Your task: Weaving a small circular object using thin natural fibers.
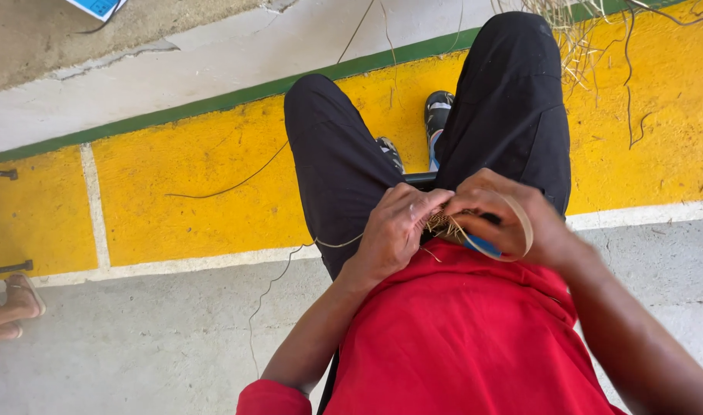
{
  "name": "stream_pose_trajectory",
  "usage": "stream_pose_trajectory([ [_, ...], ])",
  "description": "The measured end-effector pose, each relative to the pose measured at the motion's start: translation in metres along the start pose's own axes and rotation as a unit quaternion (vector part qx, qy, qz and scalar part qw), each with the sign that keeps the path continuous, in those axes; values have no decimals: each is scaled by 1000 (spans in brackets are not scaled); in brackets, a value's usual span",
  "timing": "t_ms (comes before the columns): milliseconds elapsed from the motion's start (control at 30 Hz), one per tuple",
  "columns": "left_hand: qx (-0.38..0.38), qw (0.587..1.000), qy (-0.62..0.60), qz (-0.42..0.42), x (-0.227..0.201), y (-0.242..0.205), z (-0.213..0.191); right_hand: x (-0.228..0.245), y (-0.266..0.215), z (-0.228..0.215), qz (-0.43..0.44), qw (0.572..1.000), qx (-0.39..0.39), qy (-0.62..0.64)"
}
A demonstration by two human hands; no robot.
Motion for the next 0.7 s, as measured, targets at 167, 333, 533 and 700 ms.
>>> stream_pose_trajectory([
  [167, -15, 999, -7, 40, -18, 0, -3, -54, 8, 18, 156, 967, 162, 124],
  [333, -78, 995, -55, 15, -7, -6, -6, -2, 46, 31, -34, 957, 286, 44],
  [533, -57, 997, -51, 16, 7, -11, 3, -4, 38, 48, -71, 925, 372, -25],
  [700, -24, 998, -57, -8, 6, 1, 5, -53, 49, 28, -78, 967, 241, 16],
])
Point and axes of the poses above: each hand's wrist, its own y-axis towards the middle knuckle, its own z-axis out of the palm, x = y × z, the point moved 9 cm from there along y, towards the middle knuckle, and after that the axes turned 9 degrees about -y, right-handed, at the moved point
